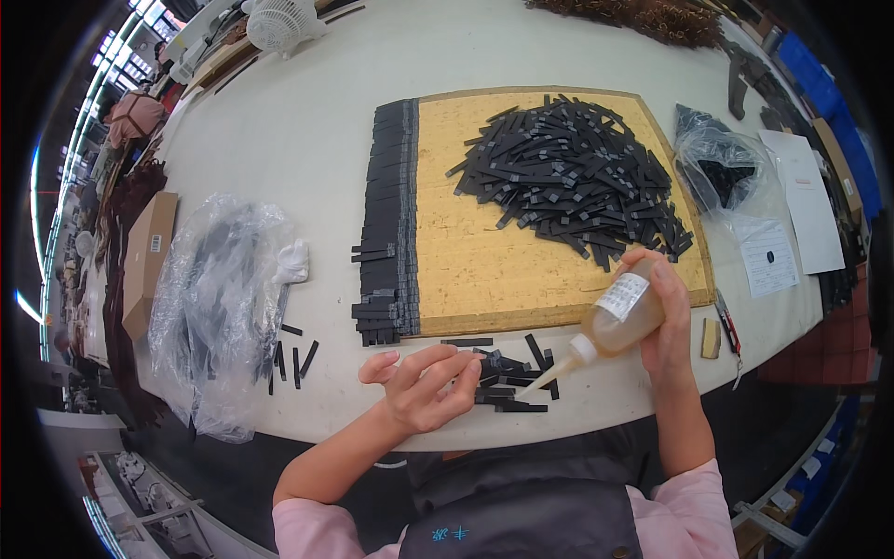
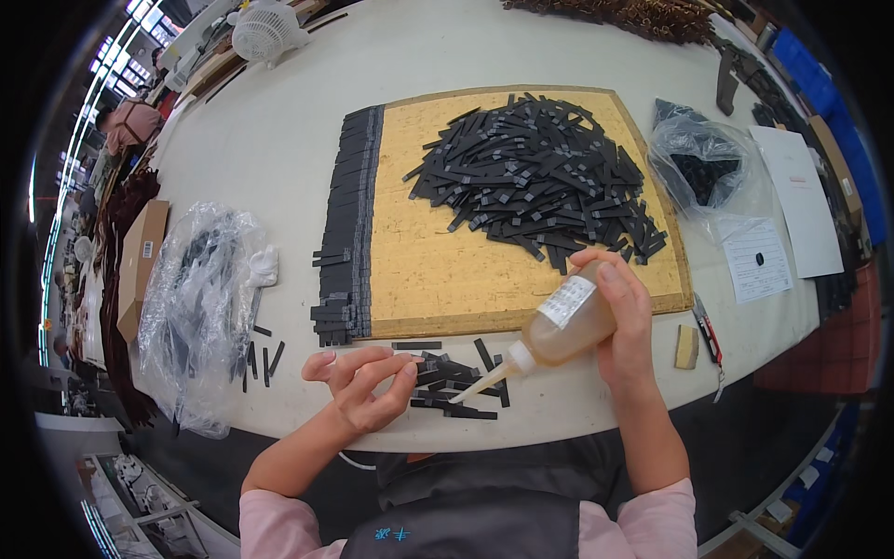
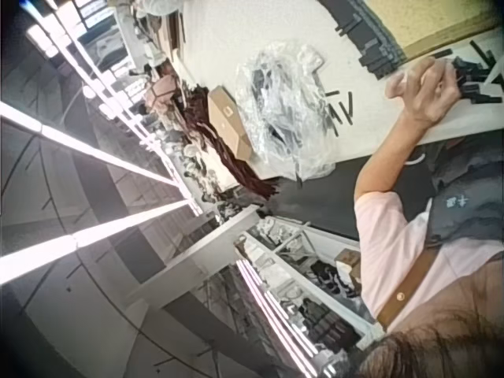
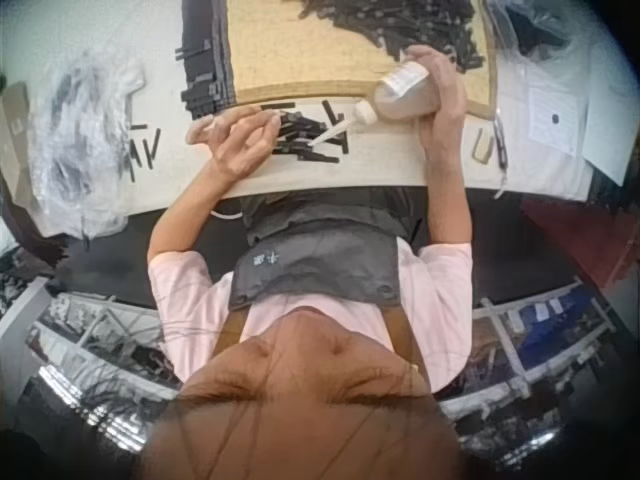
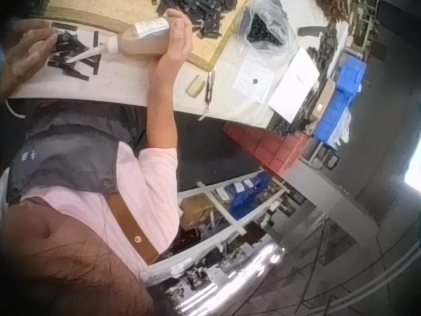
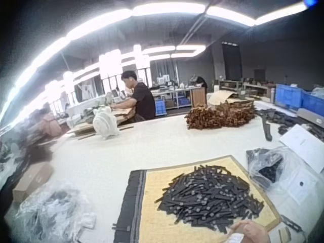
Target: The person applies glue from a squeeze bottle to small black rectangular components and places them onto a yellow board. They occasionally use a small wooden block to press the glued pieces into place. The task involves repetitive handling of individual parts from a pile on the table.
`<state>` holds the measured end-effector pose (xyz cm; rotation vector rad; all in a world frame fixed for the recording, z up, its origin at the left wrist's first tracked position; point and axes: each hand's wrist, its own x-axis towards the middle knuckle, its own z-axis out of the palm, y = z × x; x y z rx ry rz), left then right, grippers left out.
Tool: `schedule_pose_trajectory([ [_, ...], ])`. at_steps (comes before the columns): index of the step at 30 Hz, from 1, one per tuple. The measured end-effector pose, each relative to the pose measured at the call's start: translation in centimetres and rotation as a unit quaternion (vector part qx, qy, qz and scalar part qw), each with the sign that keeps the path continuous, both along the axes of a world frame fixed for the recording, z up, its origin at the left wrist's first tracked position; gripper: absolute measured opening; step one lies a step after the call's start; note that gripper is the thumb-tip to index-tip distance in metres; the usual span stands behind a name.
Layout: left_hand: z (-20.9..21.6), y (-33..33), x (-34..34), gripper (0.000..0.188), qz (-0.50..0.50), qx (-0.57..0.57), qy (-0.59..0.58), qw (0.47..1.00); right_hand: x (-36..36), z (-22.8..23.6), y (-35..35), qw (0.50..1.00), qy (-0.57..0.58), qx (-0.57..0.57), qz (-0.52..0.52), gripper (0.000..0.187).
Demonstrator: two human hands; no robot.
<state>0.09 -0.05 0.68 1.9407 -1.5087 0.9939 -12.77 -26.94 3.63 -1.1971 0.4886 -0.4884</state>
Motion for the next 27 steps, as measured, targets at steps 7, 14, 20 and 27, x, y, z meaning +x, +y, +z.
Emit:
schedule_pose_trajectory([
  [7,0.1,0.2,0.2,0.02,-0.009,0.007,0.029,1.0,-0.4,0.7,-1.8,0.98,-0.077,0.054,-0.178,0.042],
  [14,2.9,1.3,-0.5,0.029,-0.007,-0.007,0.191,0.982,0.1,3.1,-3.7,0.963,-0.092,-0.076,-0.243,0.047],
  [20,8.9,6.7,3.6,0.022,0.108,0.014,0.344,0.933,-0.7,3.7,-10.1,0.918,-0.159,0.004,-0.363,0.047],
  [27,8.2,8.5,15.2,0.012,0.15,-0.054,0.486,0.859,0.1,1.7,-9.9,0.908,-0.18,0.102,-0.363,0.047],
])
